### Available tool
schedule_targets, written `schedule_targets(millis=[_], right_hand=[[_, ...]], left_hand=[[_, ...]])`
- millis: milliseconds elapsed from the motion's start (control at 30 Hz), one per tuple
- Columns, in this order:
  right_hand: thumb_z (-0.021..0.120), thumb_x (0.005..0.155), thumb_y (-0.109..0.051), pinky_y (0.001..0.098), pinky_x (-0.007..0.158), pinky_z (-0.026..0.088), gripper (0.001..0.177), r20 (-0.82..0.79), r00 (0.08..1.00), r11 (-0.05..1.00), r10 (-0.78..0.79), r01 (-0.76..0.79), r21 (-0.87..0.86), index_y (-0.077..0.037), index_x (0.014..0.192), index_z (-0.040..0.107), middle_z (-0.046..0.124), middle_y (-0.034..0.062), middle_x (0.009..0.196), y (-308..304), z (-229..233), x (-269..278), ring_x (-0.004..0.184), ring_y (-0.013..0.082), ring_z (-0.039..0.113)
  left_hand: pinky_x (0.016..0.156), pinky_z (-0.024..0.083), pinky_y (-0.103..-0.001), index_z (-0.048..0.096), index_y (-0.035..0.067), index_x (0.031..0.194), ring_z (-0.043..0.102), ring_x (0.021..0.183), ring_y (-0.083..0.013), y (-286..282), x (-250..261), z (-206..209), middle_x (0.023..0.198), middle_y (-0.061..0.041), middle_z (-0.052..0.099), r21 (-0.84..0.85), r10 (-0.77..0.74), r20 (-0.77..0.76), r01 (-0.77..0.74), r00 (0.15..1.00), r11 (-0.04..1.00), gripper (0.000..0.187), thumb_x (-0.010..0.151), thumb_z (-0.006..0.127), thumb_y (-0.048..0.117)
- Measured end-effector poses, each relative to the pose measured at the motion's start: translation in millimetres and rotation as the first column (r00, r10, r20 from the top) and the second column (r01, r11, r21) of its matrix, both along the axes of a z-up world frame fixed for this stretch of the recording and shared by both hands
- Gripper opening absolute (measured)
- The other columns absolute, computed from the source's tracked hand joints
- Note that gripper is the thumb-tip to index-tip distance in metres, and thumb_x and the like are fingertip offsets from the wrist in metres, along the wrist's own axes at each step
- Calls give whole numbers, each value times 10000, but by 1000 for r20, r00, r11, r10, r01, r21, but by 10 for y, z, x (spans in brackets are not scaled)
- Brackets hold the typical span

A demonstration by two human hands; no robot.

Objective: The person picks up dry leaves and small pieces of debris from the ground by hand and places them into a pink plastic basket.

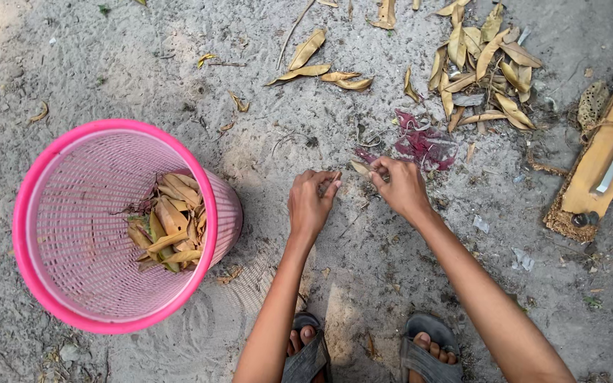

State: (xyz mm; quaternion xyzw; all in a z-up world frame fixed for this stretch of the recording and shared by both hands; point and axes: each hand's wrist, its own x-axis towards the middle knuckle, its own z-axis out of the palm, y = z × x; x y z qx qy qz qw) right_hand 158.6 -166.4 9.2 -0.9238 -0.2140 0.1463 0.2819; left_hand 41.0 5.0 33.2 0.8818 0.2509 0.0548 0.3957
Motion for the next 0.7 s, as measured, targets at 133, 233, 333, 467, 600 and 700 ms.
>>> schedule_targets(millis=[133, 233, 333, 467, 600, 700], right_hand=[[710, 916, -82, 341, 551, 584, 184, 172, 981, 962, 92, -132, 241, -70, 1093, 756, 777, 121, 915, 428, 538, -122, 640, 173, 716], [696, 924, -79, 351, 541, 583, 193, 240, 955, 928, 174, -240, 286, -76, 1106, 761, 779, 122, 972, 914, 1064, -266, 629, 198, 719], [708, 927, -97, 359, 627, 603, 170, 398, 876, 826, 271, -424, 371, -54, 1083, 760, 774, 135, 998, 1401, 1528, -479, 719, 230, 745], [719, 915, -117, 374, 689, 618, 182, 523, 772, 654, 363, -610, 447, -48, 1080, 752, 762, 149, 1023, 2004, 1875, -830, 801, 277, 759], [721, 933, -162, 411, 629, 586, 199, 516, 708, 599, 481, -696, 397, -72, 1110, 719, 741, 123, 944, 2405, 1961, -1150, 759, 300, 735], [700, 923, -173, 439, 571, 550, 263, 529, 624, 577, 575, -768, 279, -109, 1177, 672, 697, 101, 941, 2568, 1928, -1300, 738, 325, 709]], left_hand=[[772, 514, -399, 795, 87, 1058, 604, 895, -247, 101, -174, 498, 967, -98, 704, 272, -60, 379, -49, 923, 961, 169, 900, 761, 134], [785, 481, -404, 769, 61, 1051, 599, 933, -259, 347, -276, 918, 1017, -93, 691, 464, -54, 420, -163, 906, 871, 140, 922, 738, 106], [812, 436, -405, 759, 87, 1113, 595, 994, -265, 645, -545, 1358, 1055, -74, 677, 535, 57, 442, -314, 895, 784, 169, 948, 735, 113], [857, 413, -437, 752, 103, 1093, 570, 1024, -281, 1042, -1024, 1708, 1062, -66, 670, 593, 203, 435, -449, 877, 669, 164, 946, 757, 174], [888, 418, -448, 743, 87, 1090, 577, 1055, -288, 1391, -1415, 1720, 1082, -52, 669, 503, 320, 414, -507, 852, 700, 180, 933, 749, 175], [917, 433, -461, 745, 110, 1107, 584, 1064, -305, 1578, -1578, 1620, 1100, -57, 675, 478, 422, 331, -536, 844, 696, 214, 906, 758, 182]])
